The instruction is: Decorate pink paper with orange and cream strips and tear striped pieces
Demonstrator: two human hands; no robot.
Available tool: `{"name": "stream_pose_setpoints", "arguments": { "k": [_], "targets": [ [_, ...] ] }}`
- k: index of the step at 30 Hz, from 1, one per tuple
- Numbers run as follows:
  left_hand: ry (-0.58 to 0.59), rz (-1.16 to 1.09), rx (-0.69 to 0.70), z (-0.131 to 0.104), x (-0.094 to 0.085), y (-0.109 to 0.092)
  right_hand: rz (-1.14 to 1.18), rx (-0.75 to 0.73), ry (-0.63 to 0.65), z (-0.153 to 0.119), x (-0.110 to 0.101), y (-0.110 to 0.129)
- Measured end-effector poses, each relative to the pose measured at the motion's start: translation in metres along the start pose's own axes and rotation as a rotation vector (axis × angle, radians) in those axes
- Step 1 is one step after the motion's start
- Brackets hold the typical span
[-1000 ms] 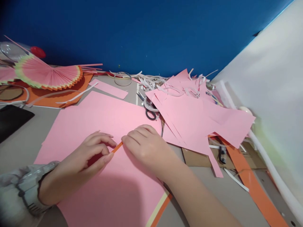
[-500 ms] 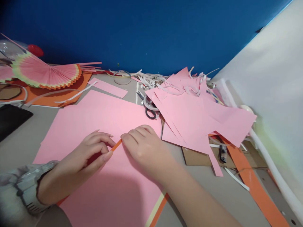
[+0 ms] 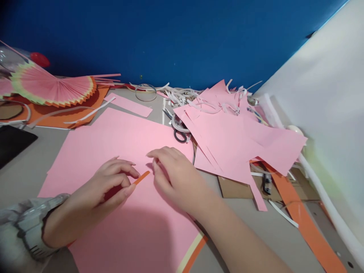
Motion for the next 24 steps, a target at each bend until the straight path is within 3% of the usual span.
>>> {"name": "stream_pose_setpoints", "arguments": {
  "k": [3, 8, 16, 21, 24],
  "targets": [
    [-0.008, -0.012, 0.002, 0.0, -0.001, 0.0, 0.038, -0.046, 0.071, 0.0, 0.002, 0.006],
    [-0.006, -0.024, 0.001, -0.001, 0.0, -0.001, -0.031, -0.091, 0.045, 0.0, 0.002, 0.006],
    [0.001, -0.031, -0.001, -0.002, -0.001, 0.0, 0.207, 0.087, 0.071, -0.001, -0.002, -0.002],
    [0.006, -0.026, 0.013, -0.001, 0.0, 0.001, 0.32, 0.145, 0.153, 0.0, 0.007, 0.0],
    [0.001, -0.024, 0.013, -0.001, -0.001, 0.001, 0.465, 0.208, 0.138, 0.0, 0.011, -0.004]
  ]
}}
Point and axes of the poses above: each hand's wrist, its own z-axis towards the middle knuckle, its own x-axis out of the palm, y = z × x, the point moved 5 cm from there along z, towards the middle knuckle, and after that the axes turned 8 degrees about y, right-handed, at the moved point
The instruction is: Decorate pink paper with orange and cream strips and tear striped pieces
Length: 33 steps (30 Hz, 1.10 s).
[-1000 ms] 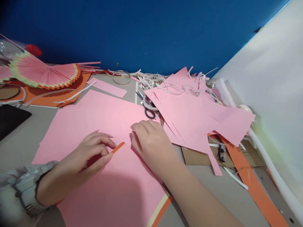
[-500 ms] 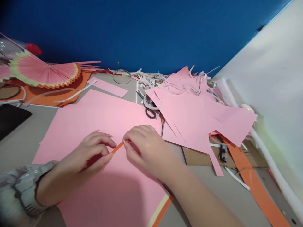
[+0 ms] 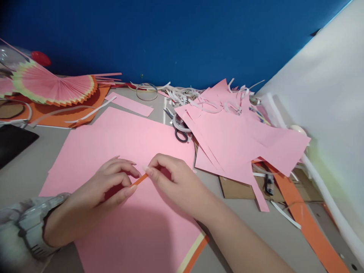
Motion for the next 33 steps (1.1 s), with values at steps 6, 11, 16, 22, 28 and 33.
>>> {"name": "stream_pose_setpoints", "arguments": {
  "k": [6, 11, 16, 22, 28, 33],
  "targets": [
    [0.028, 0.014, -0.016, 0.002, -0.001, -0.002, 0.309, -0.019, -0.218, 0.001, -0.022, -0.015],
    [-0.004, 0.011, -0.012, 0.002, -0.002, -0.003, 0.238, -0.032, -0.487, -0.003, -0.041, -0.021],
    [0.006, -0.016, -0.018, 0.001, -0.001, -0.003, 0.207, -0.018, -0.517, -0.004, -0.039, -0.014],
    [-0.006, -0.029, -0.003, 0.0, 0.0, -0.002, 0.216, -0.032, -0.438, -0.002, -0.034, -0.015],
    [0.006, -0.026, 0.019, 0.0, 0.001, 0.0, 0.133, -0.068, -0.177, -0.002, -0.016, -0.005],
    [-0.004, -0.067, 0.013, -0.001, 0.001, 0.001, -0.052, -0.033, -0.003, -0.003, -0.004, 0.006]
  ]
}}
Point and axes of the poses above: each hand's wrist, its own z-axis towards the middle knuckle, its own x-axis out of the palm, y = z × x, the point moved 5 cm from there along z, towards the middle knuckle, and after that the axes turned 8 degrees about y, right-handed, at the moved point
